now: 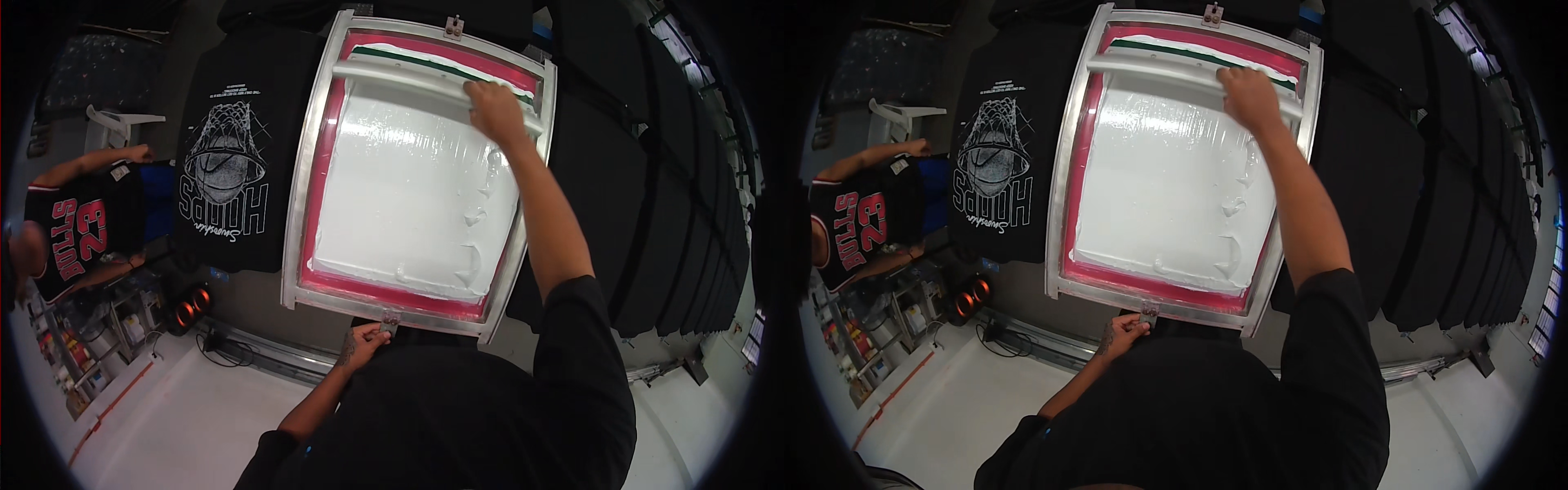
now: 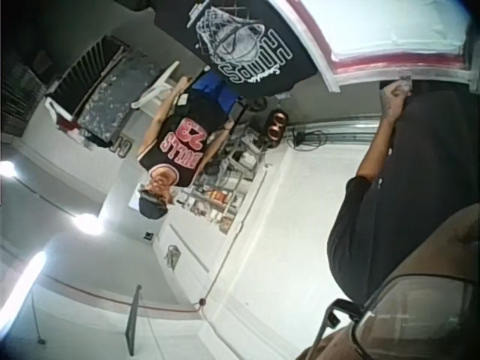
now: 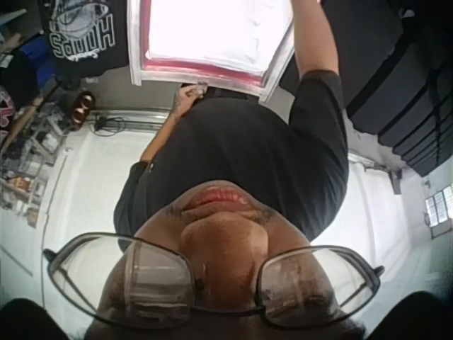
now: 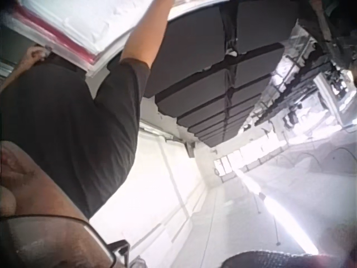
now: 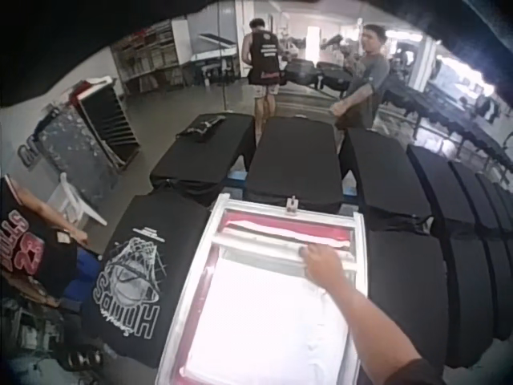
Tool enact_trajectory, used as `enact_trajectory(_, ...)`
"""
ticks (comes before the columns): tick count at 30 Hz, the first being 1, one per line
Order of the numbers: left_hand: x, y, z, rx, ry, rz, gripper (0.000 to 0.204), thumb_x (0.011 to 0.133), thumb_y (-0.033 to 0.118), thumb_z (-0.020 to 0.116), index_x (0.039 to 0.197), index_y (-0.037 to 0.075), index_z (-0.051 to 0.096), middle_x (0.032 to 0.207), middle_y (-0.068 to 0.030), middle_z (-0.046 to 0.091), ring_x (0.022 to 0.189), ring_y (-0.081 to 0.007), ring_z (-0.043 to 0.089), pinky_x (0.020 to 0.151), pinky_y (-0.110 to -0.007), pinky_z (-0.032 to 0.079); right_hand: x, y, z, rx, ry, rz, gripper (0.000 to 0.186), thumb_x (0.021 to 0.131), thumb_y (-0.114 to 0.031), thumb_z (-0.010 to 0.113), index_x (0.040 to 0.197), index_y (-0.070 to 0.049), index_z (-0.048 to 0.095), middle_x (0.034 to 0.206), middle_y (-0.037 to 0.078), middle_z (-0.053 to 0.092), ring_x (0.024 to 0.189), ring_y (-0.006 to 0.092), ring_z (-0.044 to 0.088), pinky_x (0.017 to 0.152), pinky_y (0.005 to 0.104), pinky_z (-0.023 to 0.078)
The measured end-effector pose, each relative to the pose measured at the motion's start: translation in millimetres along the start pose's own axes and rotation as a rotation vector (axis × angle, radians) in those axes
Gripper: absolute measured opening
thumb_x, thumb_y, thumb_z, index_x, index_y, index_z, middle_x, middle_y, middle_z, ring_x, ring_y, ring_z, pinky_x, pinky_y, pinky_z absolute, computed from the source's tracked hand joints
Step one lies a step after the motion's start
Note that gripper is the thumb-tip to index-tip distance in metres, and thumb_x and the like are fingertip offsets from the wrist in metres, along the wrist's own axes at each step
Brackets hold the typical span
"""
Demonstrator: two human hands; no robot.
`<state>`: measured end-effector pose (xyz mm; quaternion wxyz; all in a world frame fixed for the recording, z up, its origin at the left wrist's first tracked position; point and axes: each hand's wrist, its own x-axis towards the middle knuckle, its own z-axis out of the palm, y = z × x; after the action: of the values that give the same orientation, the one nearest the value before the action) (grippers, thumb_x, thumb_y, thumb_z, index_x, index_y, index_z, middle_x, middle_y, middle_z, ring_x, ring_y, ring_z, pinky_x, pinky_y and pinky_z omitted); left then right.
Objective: Apply white ink to a screen printing frame and use a squeegee to print designs onto black t-shirts.
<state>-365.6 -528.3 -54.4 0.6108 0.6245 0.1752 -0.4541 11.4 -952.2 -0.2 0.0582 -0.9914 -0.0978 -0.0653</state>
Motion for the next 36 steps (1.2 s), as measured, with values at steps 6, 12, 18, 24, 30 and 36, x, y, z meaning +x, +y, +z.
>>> enact_trajectory(6, 2.4, -5.7, -9.7, 0.08, -0.055, 0.024, 0.027, 0.096, 0.014, 0.074, 0.119, 0.001, 0.069, 0.085, 0.0041, 0.066, 0.08, -0.0036, 0.059, 0.074, -0.023, 0.048, -64.0, -57.9, -20.6, 0.065, 0.075, -0.014, 0.035, 0.072, -0.007, 0.075, 0.106, -0.007, 0.066, 0.096, 0.01, 0.073, 0.091, 0.0273, 0.068, 0.097, 0.0423, 0.045)
enact_trajectory(12, 14.7, 20.5, -20.0, 0.474, -0.126, 0.197, 0.024, 0.092, 0.025, 0.075, 0.102, 0.003, 0.073, 0.071, -0.0024, 0.061, 0.067, -0.0085, 0.051, 0.063, -0.03, 0.046, -153.5, -125.9, -93.5, 0.22, -0.2, 0.054, 0.04, 0.076, -0.007, 0.072, 0.116, -0.009, 0.068, 0.094, 0.01, 0.074, 0.089, 0.0273, 0.069, 0.099, 0.0428, 0.044)
enact_trajectory(18, 1.9, 48.3, -15.1, 0.559, 0.004, 0.191, 0.037, 0.088, 0.035, 0.08, 0.106, 0.003, 0.074, 0.084, -0.0109, 0.072, 0.074, -0.0201, 0.067, 0.074, -0.035, 0.056, -244.3, -210.0, -95.2, 0.389, -0.354, 0.027, 0.039, 0.07, -0.004, 0.072, 0.108, -0.01, 0.068, 0.094, 0.007, 0.073, 0.087, 0.0242, 0.066, 0.09, 0.0403, 0.044)
enact_trajectory(24, -32.5, 102.6, -64.4, 1.108, 0.484, 1.051, 0.055, 0.074, 0.053, 0.086, 0.103, 0.009, 0.072, 0.114, -0.0093, 0.063, 0.109, -0.0278, 0.06, 0.096, -0.044, 0.049, -276.1, -238.7, -78.0, 0.345, -0.338, 0.07, 0.038, 0.072, -0.005, 0.073, 0.109, -0.011, 0.069, 0.091, 0.006, 0.072, 0.088, 0.0237, 0.066, 0.091, 0.0394, 0.044)
enact_trajectory(30, -0.6, 172.0, -94.6, 1.605, 0.6, 1.085, 0.06, 0.063, 0.043, 0.093, 0.109, 0.01, 0.071, 0.116, -0.0098, 0.062, 0.116, -0.027, 0.058, 0.106, -0.051, 0.04, -290.8, -232.9, -76.3, 0.324, -0.358, 0.097, 0.041, 0.071, -0.005, 0.075, 0.111, -0.009, 0.068, 0.095, 0.008, 0.072, 0.09, 0.0256, 0.067, 0.091, 0.0408, 0.045)
enact_trajectory(36, 20.8, 150.9, -121.6, 1.725, 0.22, 0.728, 0.037, 0.075, 0.032, 0.082, 0.102, 0.01, 0.07, 0.094, -0.0106, 0.067, 0.092, -0.0308, 0.067, 0.089, -0.046, 0.053, -362.5, -193.4, -63.6, 0.201, -0.162, 0.366, 0.037, 0.067, -0.002, 0.076, 0.103, -0.008, 0.07, 0.095, 0.008, 0.071, 0.093, 0.0286, 0.066, 0.088, 0.0423, 0.046)
